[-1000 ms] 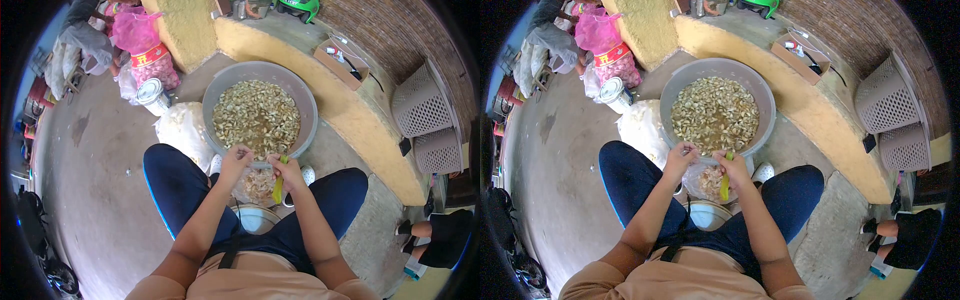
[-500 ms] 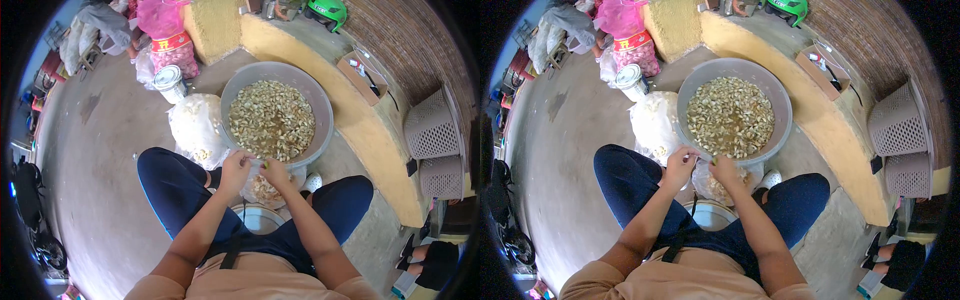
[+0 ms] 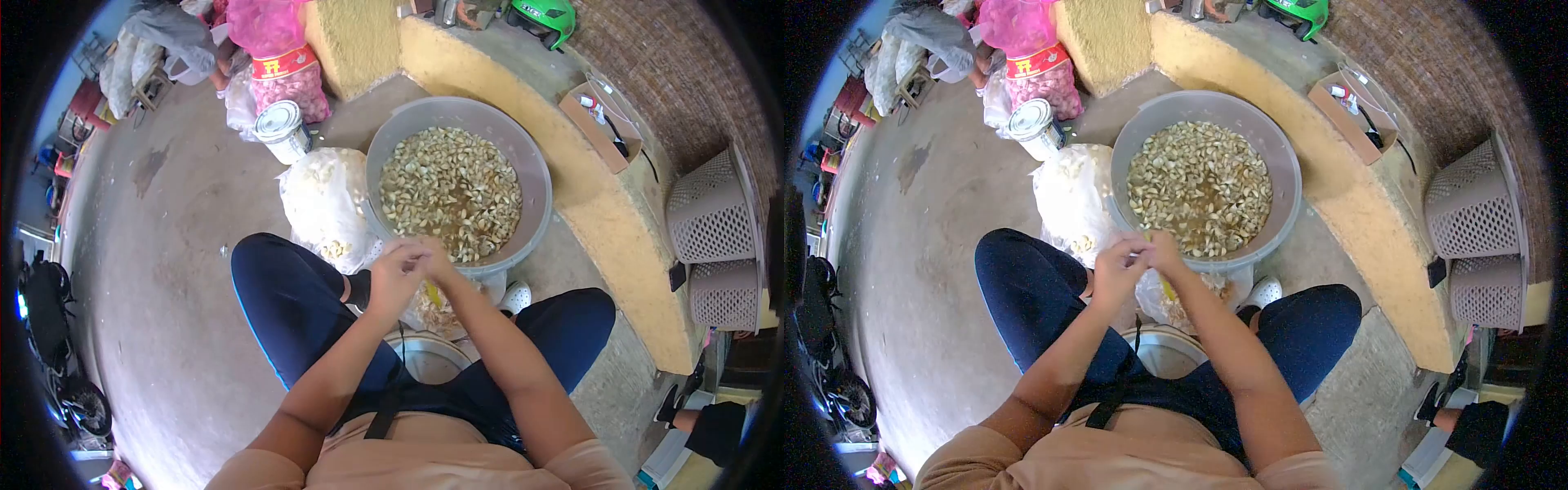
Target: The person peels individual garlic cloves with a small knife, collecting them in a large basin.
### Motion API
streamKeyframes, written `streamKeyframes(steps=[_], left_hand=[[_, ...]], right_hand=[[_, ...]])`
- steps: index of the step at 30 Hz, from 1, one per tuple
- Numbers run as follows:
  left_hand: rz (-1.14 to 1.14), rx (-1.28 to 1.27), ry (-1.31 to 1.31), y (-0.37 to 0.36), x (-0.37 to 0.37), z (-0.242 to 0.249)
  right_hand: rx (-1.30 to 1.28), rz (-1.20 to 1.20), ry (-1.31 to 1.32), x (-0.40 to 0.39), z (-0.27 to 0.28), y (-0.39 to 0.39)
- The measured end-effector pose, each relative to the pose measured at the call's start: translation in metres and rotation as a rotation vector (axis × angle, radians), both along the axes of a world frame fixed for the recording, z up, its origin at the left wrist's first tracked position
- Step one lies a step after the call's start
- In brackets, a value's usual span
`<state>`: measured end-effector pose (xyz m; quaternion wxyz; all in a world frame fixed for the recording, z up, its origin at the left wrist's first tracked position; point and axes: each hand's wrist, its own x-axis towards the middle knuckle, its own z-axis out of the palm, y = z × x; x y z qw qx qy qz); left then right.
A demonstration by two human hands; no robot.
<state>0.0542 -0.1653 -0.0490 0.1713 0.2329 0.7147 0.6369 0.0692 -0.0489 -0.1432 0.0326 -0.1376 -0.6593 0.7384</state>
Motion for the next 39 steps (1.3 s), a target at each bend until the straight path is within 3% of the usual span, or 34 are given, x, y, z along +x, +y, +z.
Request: streamKeyframes(steps=[1,3,5,8,11,14,17,20,23,29,32,35,38,39], left_hand=[[-0.010,0.000,-0.021,0.003,0.003,-0.003],[-0.149,-0.096,-0.039,0.005,0.017,-0.002],[-0.283,-0.179,-0.008,0.009,0.031,-0.007],[-0.482,-0.253,0.014,0.013,0.044,-0.019],[-0.530,-0.286,0.042,0.018,0.049,-0.024],[-0.566,-0.296,-0.080,0.021,0.046,-0.040],[-0.613,-0.434,-0.041,0.025,0.039,-0.050],[-0.657,-0.528,0.145,0.031,0.036,-0.086],[-0.636,-0.514,0.124,0.040,0.041,-0.110],[-0.636,-0.802,0.253,0.068,0.051,-0.192],[-0.709,-0.876,0.184,0.074,0.060,-0.205],[-1.161,-0.871,0.379,0.075,0.059,-0.217],[-1.414,-0.845,0.193,0.093,0.042,-0.211],[-1.320,-0.825,0.151,0.102,0.035,-0.204]], right_hand=[[0.087,0.042,-0.075,0.000,-0.001,0.012],[0.158,-0.090,-0.226,0.011,0.014,0.030],[0.100,-0.133,-0.425,0.027,0.018,0.054],[0.169,-0.194,-0.494,0.048,0.016,0.085],[0.219,-0.058,-0.529,0.060,0.049,0.105],[0.497,-0.007,-0.544,0.065,0.082,0.113],[0.913,0.163,-0.277,0.082,0.054,0.136],[0.946,0.388,-0.442,0.094,0.042,0.130],[1.022,0.535,-0.433,0.097,0.035,0.107],[1.038,0.611,-0.507,0.102,0.012,0.100],[0.999,0.705,-0.560,0.098,0.019,0.116],[0.922,0.592,-0.494,0.098,0.035,0.137],[0.890,0.557,-0.494,0.090,0.037,0.160],[0.888,0.517,-0.487,0.087,0.045,0.168]])
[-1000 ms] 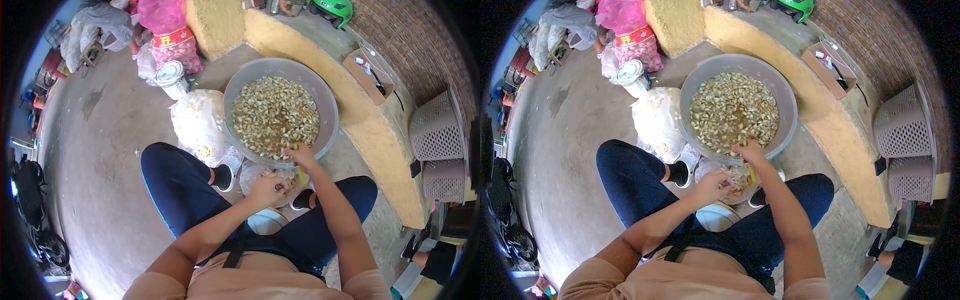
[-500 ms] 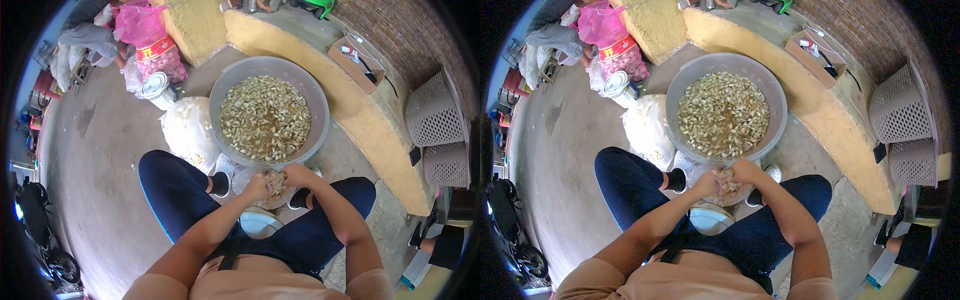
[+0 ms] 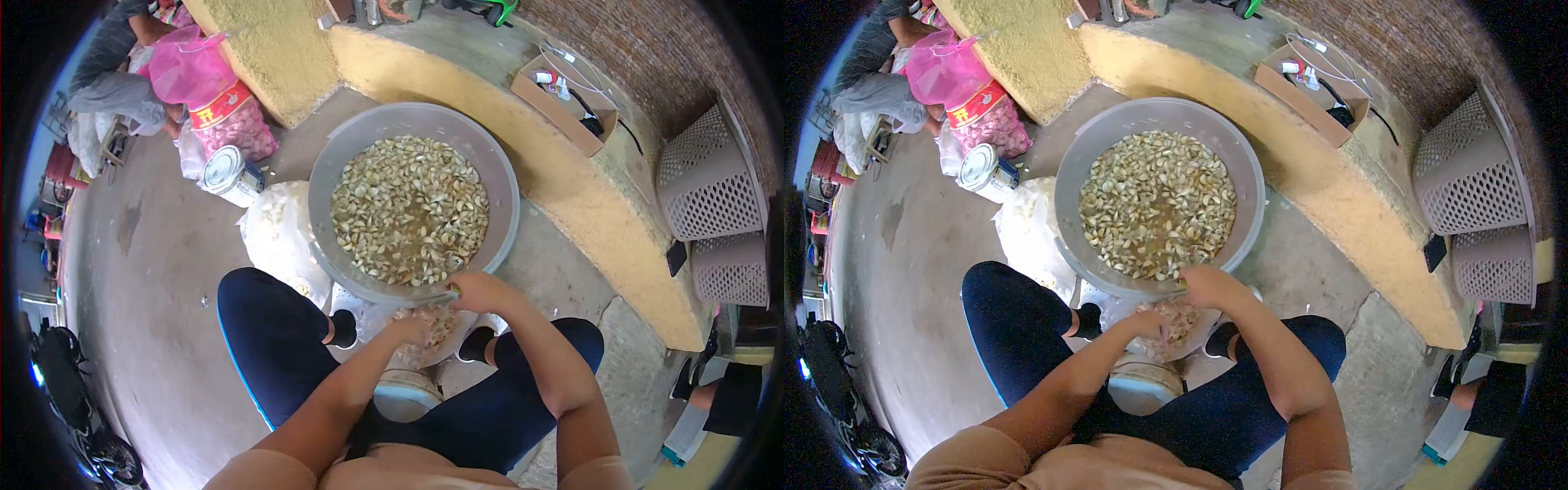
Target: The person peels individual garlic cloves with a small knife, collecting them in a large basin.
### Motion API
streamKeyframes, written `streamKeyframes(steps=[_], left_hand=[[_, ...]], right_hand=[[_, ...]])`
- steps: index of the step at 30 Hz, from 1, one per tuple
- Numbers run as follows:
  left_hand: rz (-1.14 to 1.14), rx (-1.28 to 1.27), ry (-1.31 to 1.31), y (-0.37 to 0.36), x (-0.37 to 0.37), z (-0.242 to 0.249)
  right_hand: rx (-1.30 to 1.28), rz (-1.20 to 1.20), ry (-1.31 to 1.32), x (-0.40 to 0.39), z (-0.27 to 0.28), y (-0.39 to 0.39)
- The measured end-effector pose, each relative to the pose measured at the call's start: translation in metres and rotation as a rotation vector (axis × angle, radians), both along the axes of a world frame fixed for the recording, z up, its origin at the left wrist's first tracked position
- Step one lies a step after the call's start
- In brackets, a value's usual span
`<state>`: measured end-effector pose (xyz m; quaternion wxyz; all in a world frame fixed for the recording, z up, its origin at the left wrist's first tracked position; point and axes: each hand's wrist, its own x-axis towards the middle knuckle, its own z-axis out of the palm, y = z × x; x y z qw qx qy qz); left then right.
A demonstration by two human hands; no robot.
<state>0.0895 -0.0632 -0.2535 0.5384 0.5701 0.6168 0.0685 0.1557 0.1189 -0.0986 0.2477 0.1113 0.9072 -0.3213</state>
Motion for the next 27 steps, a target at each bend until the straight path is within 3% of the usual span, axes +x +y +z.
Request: streamKeyframes(steps=[4,6,9,12,13,16,17,21,24,27], left_hand=[[0.512,0.013,-0.120,0.041,-0.042,0.008],[0.751,0.156,0.009,0.060,-0.065,-0.006],[1.236,-0.032,-0.306,0.090,-0.090,-0.030],[1.206,0.236,-0.290,0.114,-0.116,-0.126],[1.280,0.015,-0.162,0.131,-0.114,-0.101],[1.272,0.143,0.083,0.159,-0.111,-0.110],[1.247,-0.011,0.070,0.171,-0.114,-0.106],[1.187,-0.355,0.283,0.201,-0.105,-0.080],[1.302,-0.344,0.277,0.195,-0.094,-0.114],[1.161,-0.117,0.223,0.180,-0.084,-0.147]], right_hand=[[0.028,-0.118,0.046,-0.011,0.038,0.032],[0.031,-0.181,0.044,-0.014,0.047,0.044],[0.021,-0.236,0.029,-0.020,0.053,0.053],[0.029,-0.143,-0.007,-0.029,0.049,0.046],[0.018,-0.079,-0.025,-0.033,0.045,0.040],[-0.066,0.097,-0.099,-0.038,0.024,0.017],[-0.113,0.156,-0.108,-0.039,0.028,0.016],[-0.150,0.082,-0.120,-0.053,0.037,0.023],[-0.146,0.029,-0.087,-0.059,0.033,0.024],[-0.202,0.043,-0.068,-0.056,0.022,0.017]])
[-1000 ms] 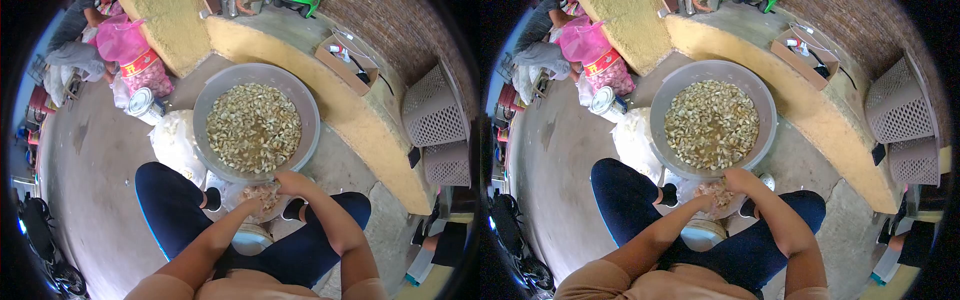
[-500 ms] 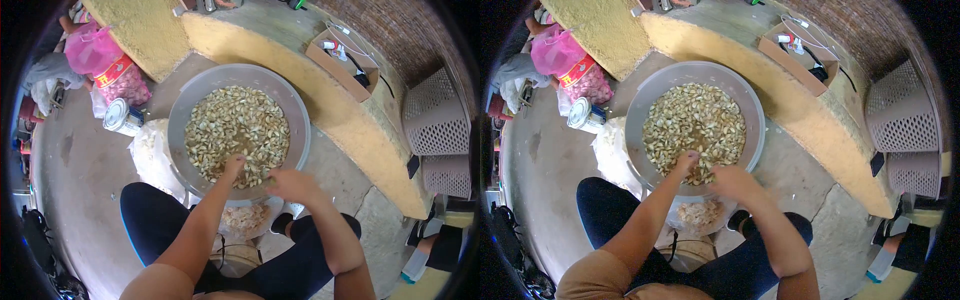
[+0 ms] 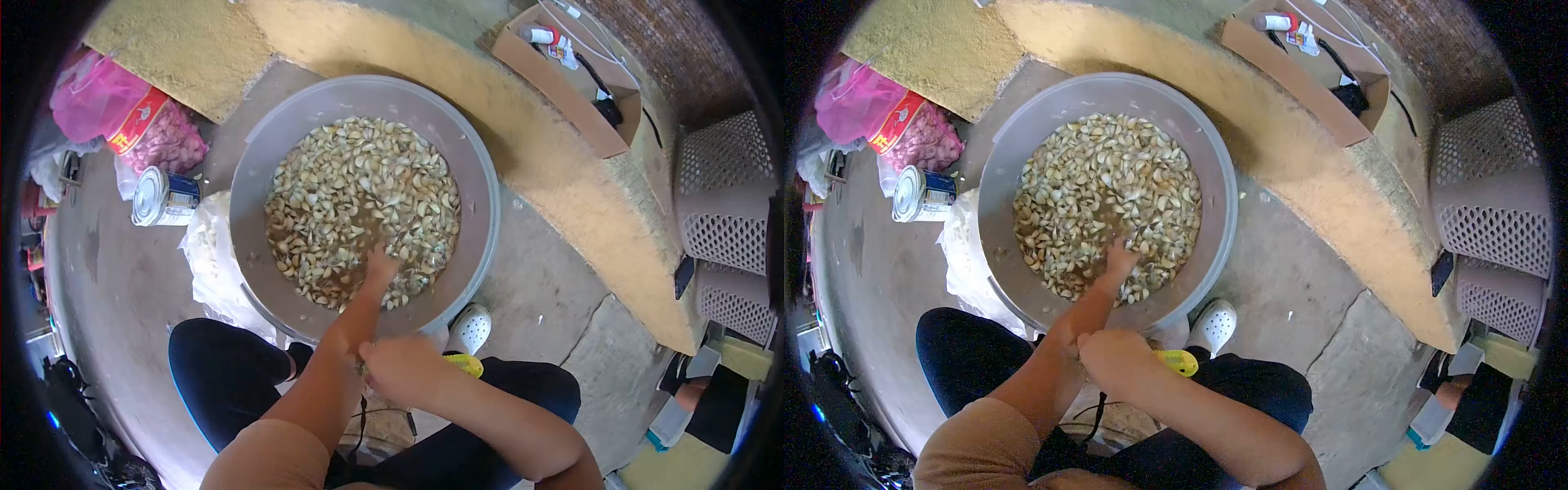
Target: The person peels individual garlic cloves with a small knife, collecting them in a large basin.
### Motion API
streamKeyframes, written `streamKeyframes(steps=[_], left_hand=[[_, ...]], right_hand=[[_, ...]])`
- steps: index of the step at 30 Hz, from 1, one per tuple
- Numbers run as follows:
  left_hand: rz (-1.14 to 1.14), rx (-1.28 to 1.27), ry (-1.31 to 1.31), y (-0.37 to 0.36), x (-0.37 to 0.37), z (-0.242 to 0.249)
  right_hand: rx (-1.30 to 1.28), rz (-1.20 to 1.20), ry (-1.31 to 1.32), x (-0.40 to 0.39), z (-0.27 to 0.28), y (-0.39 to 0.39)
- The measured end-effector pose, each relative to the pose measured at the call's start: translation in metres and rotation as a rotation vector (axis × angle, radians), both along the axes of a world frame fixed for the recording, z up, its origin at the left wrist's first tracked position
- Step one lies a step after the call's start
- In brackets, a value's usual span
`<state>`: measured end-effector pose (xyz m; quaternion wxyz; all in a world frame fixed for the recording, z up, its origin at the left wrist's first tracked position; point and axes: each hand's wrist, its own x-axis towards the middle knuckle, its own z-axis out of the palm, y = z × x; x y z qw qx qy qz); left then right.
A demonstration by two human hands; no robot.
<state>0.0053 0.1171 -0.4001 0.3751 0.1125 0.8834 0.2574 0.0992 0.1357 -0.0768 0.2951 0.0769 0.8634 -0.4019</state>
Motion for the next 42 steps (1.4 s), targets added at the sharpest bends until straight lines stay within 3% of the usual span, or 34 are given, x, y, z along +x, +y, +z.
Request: streamKeyframes(steps=[3,6,9,12,15,18,22,25,26,30,33,36,39,42], left_hand=[[-0.025,0.047,-0.063,-0.001,-0.004,-0.006],[0.003,-0.103,-0.020,0.009,-0.016,0.029],[-0.092,-0.082,0.316,0.019,-0.014,0.072],[-0.307,0.251,0.271,0.024,-0.013,0.039],[-0.399,0.255,0.196,0.038,-0.011,0.019],[-0.351,0.145,-0.044,0.046,-0.012,0.007],[-0.363,0.197,-0.211,0.055,-0.011,0.009],[-0.413,0.275,-0.173,0.060,-0.006,0.004],[-0.437,0.246,-0.124,0.062,-0.004,-0.019],[-0.451,0.155,-0.314,0.063,-0.003,-0.004],[-0.640,0.214,-0.082,0.044,0.011,-0.043],[-0.534,0.258,-0.435,0.026,0.019,-0.044],[-0.312,0.228,-0.626,0.020,0.019,-0.033],[0.004,0.370,-0.728,0.007,0.012,-0.023]], right_hand=[[-0.046,0.004,0.029,0.002,-0.010,-0.002],[-0.058,0.001,0.016,-0.001,-0.006,0.003],[-0.067,-0.001,0.023,-0.003,-0.005,0.009],[-0.063,-0.015,0.047,-0.002,-0.009,0.009],[-0.061,-0.036,0.057,-0.003,-0.006,0.009],[-0.058,-0.067,0.022,-0.006,-0.001,0.010],[-0.060,-0.092,0.010,-0.004,-0.006,0.010],[-0.055,-0.129,-0.002,-0.002,-0.006,0.014],[-0.051,-0.147,-0.016,0.000,-0.003,0.017],[0.136,-0.124,-0.098,0.004,0.007,0.039],[0.171,-0.131,-0.065,0.008,0.011,0.045],[0.158,-0.120,-0.048,0.006,0.018,0.048],[0.167,-0.130,-0.014,0.010,0.013,0.045],[0.149,-0.158,-0.007,0.015,0.005,0.041]])
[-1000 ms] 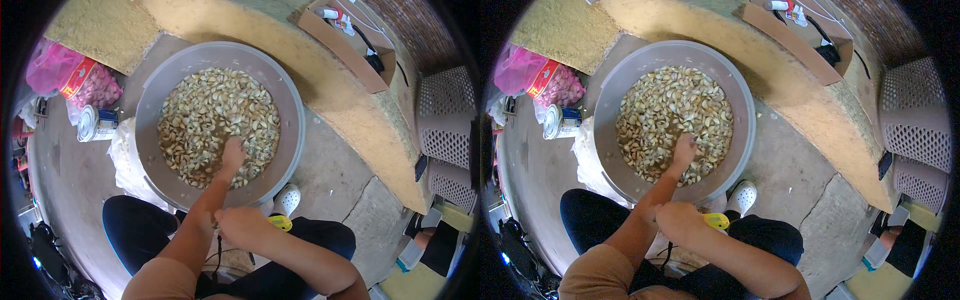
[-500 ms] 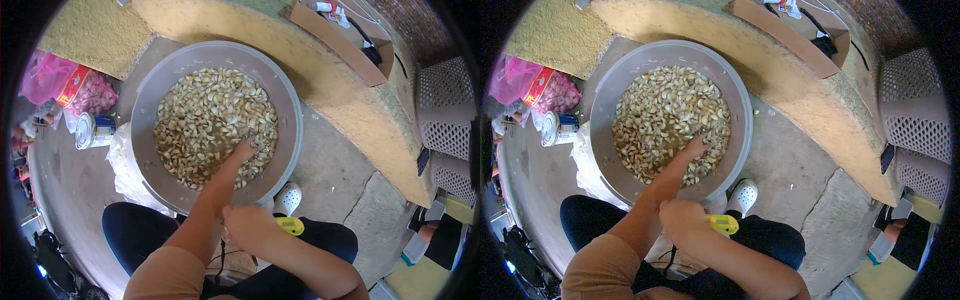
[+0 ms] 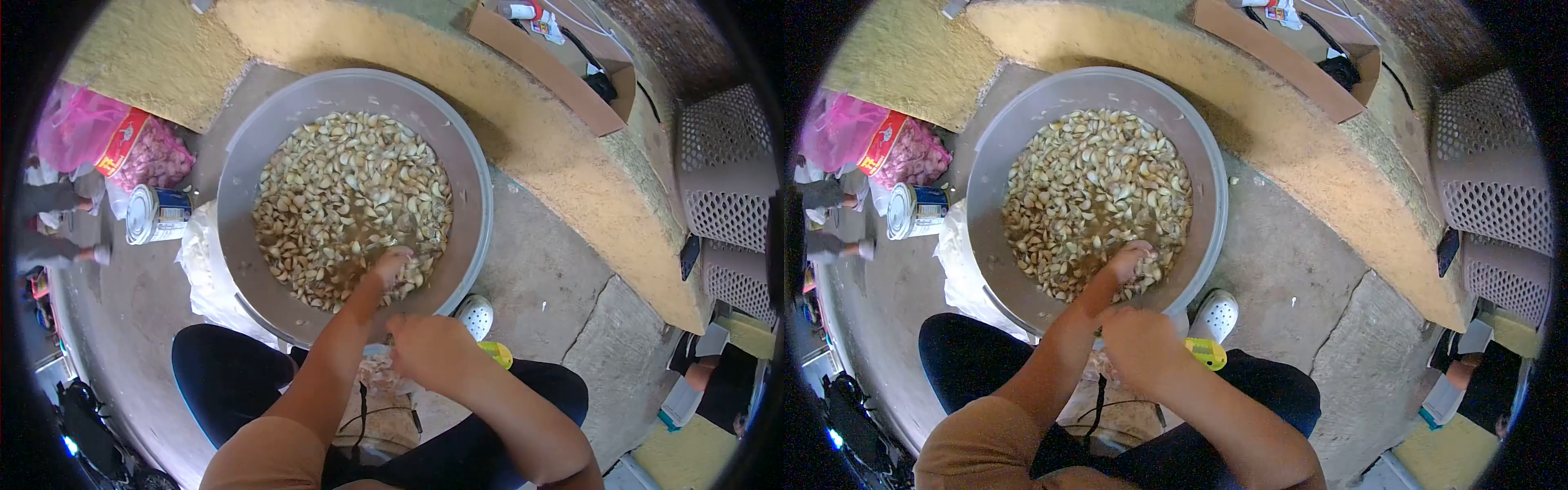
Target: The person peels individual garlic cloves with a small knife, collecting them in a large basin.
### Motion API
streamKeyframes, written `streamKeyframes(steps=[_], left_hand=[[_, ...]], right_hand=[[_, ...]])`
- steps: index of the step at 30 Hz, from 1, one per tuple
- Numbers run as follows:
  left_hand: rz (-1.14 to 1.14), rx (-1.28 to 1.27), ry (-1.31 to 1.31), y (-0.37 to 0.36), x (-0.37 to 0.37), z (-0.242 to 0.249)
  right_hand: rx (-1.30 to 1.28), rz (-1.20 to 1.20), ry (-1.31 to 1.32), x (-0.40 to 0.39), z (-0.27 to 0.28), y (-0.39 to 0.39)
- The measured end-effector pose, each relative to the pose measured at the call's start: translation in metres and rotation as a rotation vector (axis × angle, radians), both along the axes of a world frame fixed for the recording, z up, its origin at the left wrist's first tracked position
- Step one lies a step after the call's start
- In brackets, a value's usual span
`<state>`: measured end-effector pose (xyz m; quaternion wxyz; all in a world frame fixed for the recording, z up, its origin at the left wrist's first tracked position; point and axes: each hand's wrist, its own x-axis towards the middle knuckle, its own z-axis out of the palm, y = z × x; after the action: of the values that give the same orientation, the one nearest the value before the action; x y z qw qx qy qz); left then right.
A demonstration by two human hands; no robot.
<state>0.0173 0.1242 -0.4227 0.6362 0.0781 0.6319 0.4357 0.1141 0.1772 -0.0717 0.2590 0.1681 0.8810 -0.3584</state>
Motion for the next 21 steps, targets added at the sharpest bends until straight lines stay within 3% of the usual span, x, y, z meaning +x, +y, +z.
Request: streamKeyframes(steps=[3,4,7,14,17,20,21], left_hand=[[0.373,0.019,-0.496,-0.006,-0.014,0.065],[0.367,0.163,-0.561,-0.014,-0.019,0.063],[0.406,0.256,-0.727,-0.017,-0.036,0.098],[0.435,0.481,-0.790,-0.027,-0.045,0.210],[0.401,0.556,-0.779,-0.036,-0.048,0.264],[0.397,0.630,-0.774,-0.048,-0.052,0.290],[0.398,0.624,-0.730,-0.054,-0.054,0.297]], right_hand=[[-0.037,-0.057,-0.013,-0.001,0.002,0.006],[-0.019,-0.077,0.003,-0.001,0.005,0.008],[0.024,-0.135,0.061,-0.002,0.011,0.016],[0.170,-0.384,0.198,-0.006,0.010,0.029],[-0.014,-0.506,0.237,-0.018,0.036,0.019],[0.067,-0.382,0.664,-0.023,0.014,0.000],[0.092,-0.367,0.641,-0.026,0.014,-0.006]])
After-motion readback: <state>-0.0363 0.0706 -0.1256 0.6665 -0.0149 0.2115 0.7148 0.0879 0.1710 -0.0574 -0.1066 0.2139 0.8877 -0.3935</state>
